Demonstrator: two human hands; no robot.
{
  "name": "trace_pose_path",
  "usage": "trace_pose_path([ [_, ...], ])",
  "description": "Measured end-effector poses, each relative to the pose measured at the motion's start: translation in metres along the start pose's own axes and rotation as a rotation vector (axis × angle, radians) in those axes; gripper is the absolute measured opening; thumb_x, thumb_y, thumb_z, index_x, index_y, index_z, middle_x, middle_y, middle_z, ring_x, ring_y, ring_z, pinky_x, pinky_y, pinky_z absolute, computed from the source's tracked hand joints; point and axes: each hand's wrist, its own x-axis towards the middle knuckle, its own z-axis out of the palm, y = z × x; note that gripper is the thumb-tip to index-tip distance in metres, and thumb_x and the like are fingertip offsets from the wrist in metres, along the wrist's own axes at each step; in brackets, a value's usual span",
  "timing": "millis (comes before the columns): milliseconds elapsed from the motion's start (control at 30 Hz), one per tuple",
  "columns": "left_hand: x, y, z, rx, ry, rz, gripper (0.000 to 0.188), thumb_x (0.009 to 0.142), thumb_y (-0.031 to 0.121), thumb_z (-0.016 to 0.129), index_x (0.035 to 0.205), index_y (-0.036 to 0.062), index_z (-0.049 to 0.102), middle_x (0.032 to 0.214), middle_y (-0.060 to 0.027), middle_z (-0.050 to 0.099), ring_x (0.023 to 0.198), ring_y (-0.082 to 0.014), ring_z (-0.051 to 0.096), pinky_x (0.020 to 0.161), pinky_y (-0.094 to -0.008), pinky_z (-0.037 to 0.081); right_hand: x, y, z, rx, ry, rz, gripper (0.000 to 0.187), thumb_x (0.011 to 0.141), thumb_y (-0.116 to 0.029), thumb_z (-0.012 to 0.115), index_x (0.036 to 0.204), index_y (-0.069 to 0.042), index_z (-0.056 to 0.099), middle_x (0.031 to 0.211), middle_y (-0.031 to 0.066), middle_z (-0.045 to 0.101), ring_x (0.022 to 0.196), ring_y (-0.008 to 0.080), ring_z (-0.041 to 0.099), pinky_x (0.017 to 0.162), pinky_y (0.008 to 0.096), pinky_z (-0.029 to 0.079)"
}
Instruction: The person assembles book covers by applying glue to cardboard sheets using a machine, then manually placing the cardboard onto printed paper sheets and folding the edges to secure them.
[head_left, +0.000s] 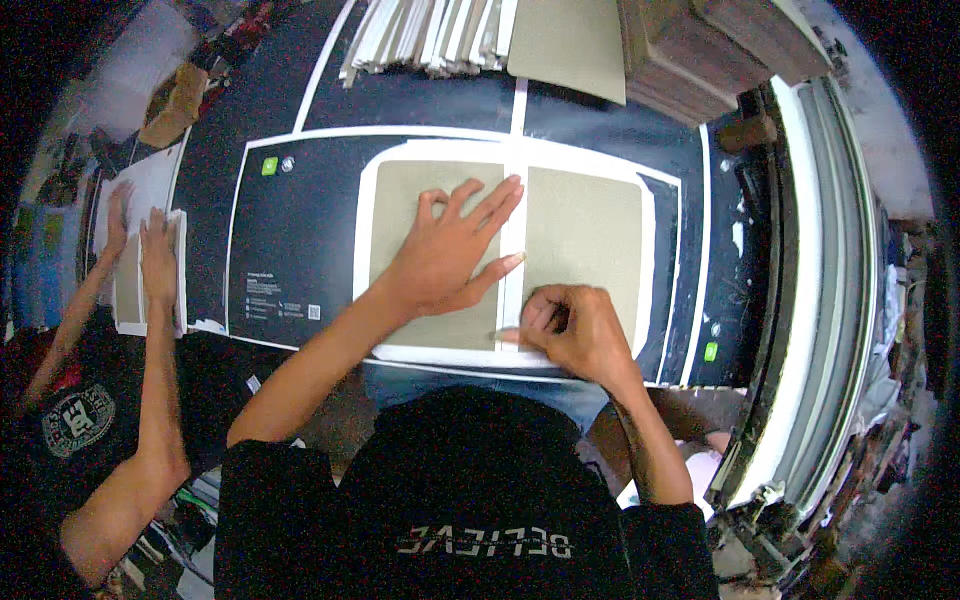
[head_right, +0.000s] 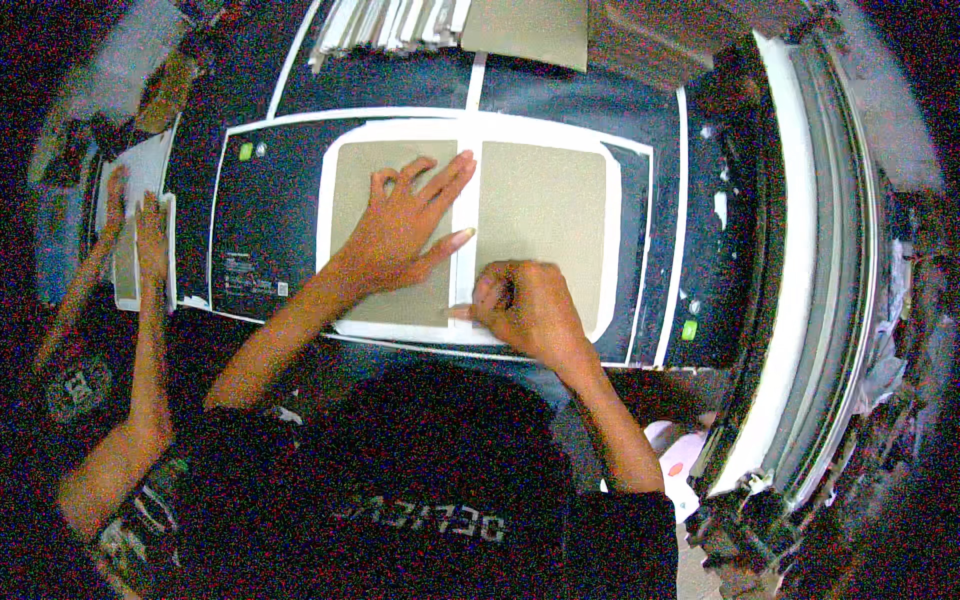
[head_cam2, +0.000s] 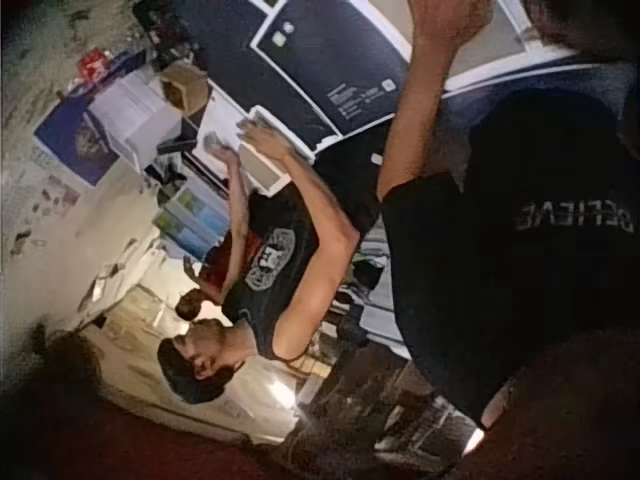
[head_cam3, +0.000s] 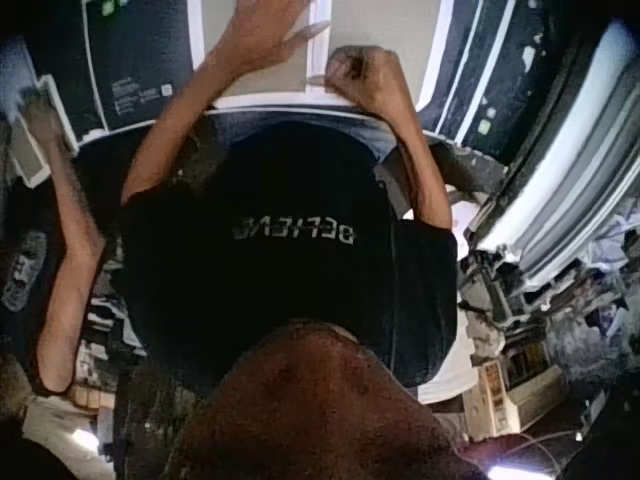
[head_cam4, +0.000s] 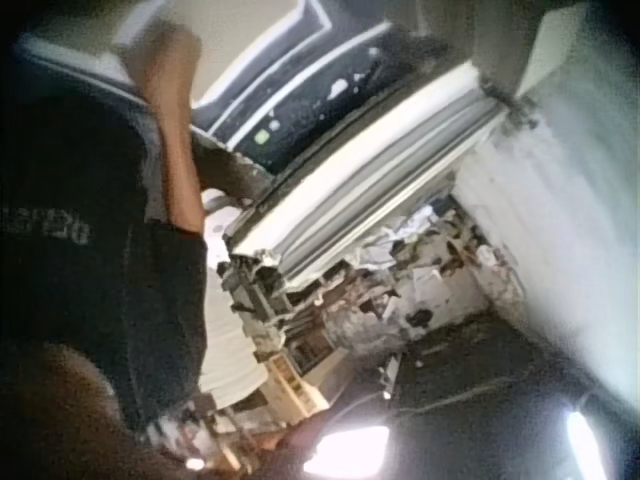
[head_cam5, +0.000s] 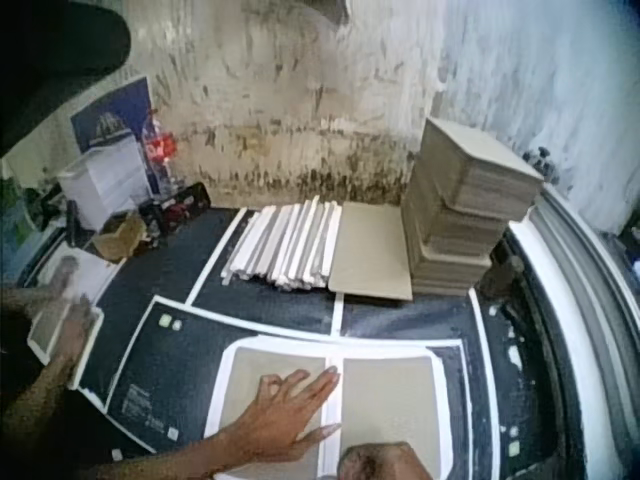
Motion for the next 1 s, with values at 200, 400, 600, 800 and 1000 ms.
trace_pose_path([
  [200,0.002,0.002,-0.001,-0.013,0.002,-0.018,0.076,0.1,0.049,0.052,0.157,0.0036,0.032,0.167,-0.0097,0.026,0.134,-0.0353,0.037,0.104,-0.0557,0.031,-0.001,-0.013,0.006,-0.199,0.06,-0.042,0.04,0.066,-0.025,0.096,0.071,-0.002,0.063,0.064,0.0096,0.066,0.058,0.0197,0.065,0.058,0.034,0.051],
  [400,0.006,0.005,-0.001,-0.039,-0.04,-0.055,0.075,0.098,0.053,0.054,0.152,0.0018,0.039,0.167,-0.0116,0.026,0.133,-0.0375,0.039,0.106,-0.0569,0.031,-0.001,-0.012,0.008,-0.256,0.033,0.021,0.039,0.064,-0.027,0.095,0.072,-0.004,0.064,0.066,0.011,0.067,0.062,0.0263,0.068,0.061,0.0373,0.052],
  [600,0.013,0.009,-0.01,-0.063,-0.059,-0.057,0.074,0.097,0.048,0.059,0.151,0.0009,0.04,0.159,-0.0131,0.04,0.135,-0.0385,0.039,0.109,-0.0585,0.027,-0.005,-0.003,0.009,-0.234,0.066,-0.033,0.036,0.066,-0.024,0.094,0.074,-0.005,0.064,0.066,0.0104,0.067,0.062,0.0256,0.067,0.061,0.0375,0.051],
  [800,0.053,0.013,-0.023,-0.224,0.182,-0.046,0.037,0.088,0.032,0.073,0.114,0.0055,0.069,0.125,-0.0094,0.067,0.129,-0.0288,0.047,0.108,-0.0548,0.023,0.014,0.032,-0.061,0.03,0.519,-0.069,0.038,0.08,-0.022,0.084,0.107,0.001,0.071,0.085,0.016,0.07,0.074,0.0271,0.068,0.067,0.0374,0.054],
  [1000,0.157,0.026,0.007,-0.282,0.094,0.203,0.057,0.075,0.042,0.084,0.12,0.0131,0.066,0.125,-0.0117,0.059,0.126,-0.032,0.047,0.104,-0.0547,0.03,0.048,0.06,-0.103,-0.346,0.656,0.015,0.06,0.081,-0.03,0.082,0.127,0.004,0.064,0.113,0.0256,0.06,0.107,0.038,0.06,0.096,0.0451,0.05],
])
